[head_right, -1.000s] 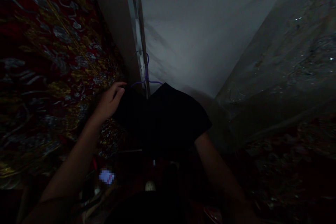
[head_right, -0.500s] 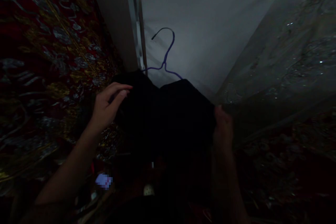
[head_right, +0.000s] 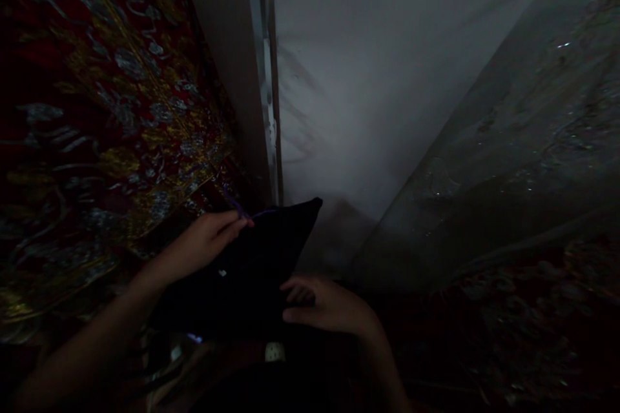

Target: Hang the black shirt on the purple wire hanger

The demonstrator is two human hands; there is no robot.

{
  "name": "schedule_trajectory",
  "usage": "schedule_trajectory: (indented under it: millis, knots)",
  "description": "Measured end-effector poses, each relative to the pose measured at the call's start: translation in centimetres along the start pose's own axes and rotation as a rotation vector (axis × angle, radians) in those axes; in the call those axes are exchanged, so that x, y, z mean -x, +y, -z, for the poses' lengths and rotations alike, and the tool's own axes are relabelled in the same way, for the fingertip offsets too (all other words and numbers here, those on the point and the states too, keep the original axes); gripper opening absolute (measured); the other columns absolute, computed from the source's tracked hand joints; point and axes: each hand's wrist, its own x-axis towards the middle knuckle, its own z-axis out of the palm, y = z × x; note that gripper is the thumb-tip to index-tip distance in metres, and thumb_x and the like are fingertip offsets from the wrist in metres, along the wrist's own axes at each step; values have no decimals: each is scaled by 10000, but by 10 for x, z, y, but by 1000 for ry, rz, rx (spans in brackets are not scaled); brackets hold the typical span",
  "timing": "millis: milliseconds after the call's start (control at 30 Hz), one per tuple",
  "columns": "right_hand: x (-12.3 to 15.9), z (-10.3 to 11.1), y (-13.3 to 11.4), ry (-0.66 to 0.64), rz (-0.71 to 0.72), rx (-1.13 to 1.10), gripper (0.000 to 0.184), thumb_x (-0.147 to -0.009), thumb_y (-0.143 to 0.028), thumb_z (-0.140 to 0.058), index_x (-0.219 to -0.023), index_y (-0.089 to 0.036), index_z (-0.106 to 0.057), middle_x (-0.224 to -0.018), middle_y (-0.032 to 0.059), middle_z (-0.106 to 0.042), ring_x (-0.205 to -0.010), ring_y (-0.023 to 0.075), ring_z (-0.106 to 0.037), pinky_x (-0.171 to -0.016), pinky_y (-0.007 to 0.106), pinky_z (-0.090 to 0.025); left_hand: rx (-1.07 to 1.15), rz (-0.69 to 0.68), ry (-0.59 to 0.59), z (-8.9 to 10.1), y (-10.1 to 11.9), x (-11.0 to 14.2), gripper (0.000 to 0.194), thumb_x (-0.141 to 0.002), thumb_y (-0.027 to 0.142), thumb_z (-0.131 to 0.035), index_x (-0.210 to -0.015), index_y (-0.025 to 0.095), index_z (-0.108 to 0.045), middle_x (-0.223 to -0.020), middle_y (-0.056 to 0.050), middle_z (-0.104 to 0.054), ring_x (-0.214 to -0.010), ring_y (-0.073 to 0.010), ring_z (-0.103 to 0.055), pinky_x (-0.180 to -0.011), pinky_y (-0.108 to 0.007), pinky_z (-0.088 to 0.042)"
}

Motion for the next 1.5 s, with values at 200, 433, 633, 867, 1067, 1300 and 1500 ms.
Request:
schedule_trajectory:
  millis: [200,433,633,867,1067,1300,1500]
  knots:
    - [-14,-13,7,-116,8,-113,489,-857,-460,-698,-1271,-209,-632,-1087,87,-730,-994,227,-691,-882,364,-537,-202,-199,371,56,25,-86,298,-927,284,-513,-655,171,-558,-584,20,-515,-565,-119,-463,-566,-246,-320]
    - [-34,-22,15,-121,31,-162,508,-868,-559,-653,-1227,-200,-653,-1075,82,-739,-984,220,-689,-848,326,-515,45,-159,28,62,42,-148,229,-873,257,-551,-761,128,-703,-493,32,-527,-431,-79,-391,-473,-223,-274]
    - [-90,-24,28,493,-154,-108,713,-931,-740,-310,-708,-170,-676,-595,44,-654,-618,173,-646,-660,286,-458,-32,-222,79,46,20,-130,347,-908,324,-518,-634,146,-635,-502,27,-533,-466,-88,-435,-487,-222,-297]
    - [-168,-17,55,672,-354,28,527,-958,-459,-426,-529,-197,-585,-493,30,-574,-527,156,-571,-596,273,-377,-248,-384,329,36,4,-119,217,-917,310,-566,-881,166,-725,-819,-30,-673,-793,-177,-619,-741,-288,-456]
    - [-149,-41,87,754,-303,-111,385,-890,-437,-418,-616,-202,-553,-590,39,-626,-530,153,-581,-536,252,-393,-183,-317,1032,-48,-61,-28,216,-923,231,-534,-1092,214,-668,-1163,-100,-576,-1147,-244,-534,-1017,-422,-417]
    - [-122,-68,84,729,-180,-261,481,-807,-626,-476,-556,-217,-514,-490,4,-518,-476,137,-502,-503,256,-395,183,141,649,-207,-133,53,328,-863,193,-535,-1192,194,-547,-1154,-112,-601,-1114,-247,-574,-986,-433,-463]
    - [-114,-65,71,635,-81,-404,613,-757,-760,-540,-536,-188,-564,-455,-6,-505,-427,106,-462,-464,244,-356,254,165,439,-217,-133,38,207,-899,261,-494,-1051,159,-591,-934,-112,-668,-861,-239,-655,-810,-390,-524]
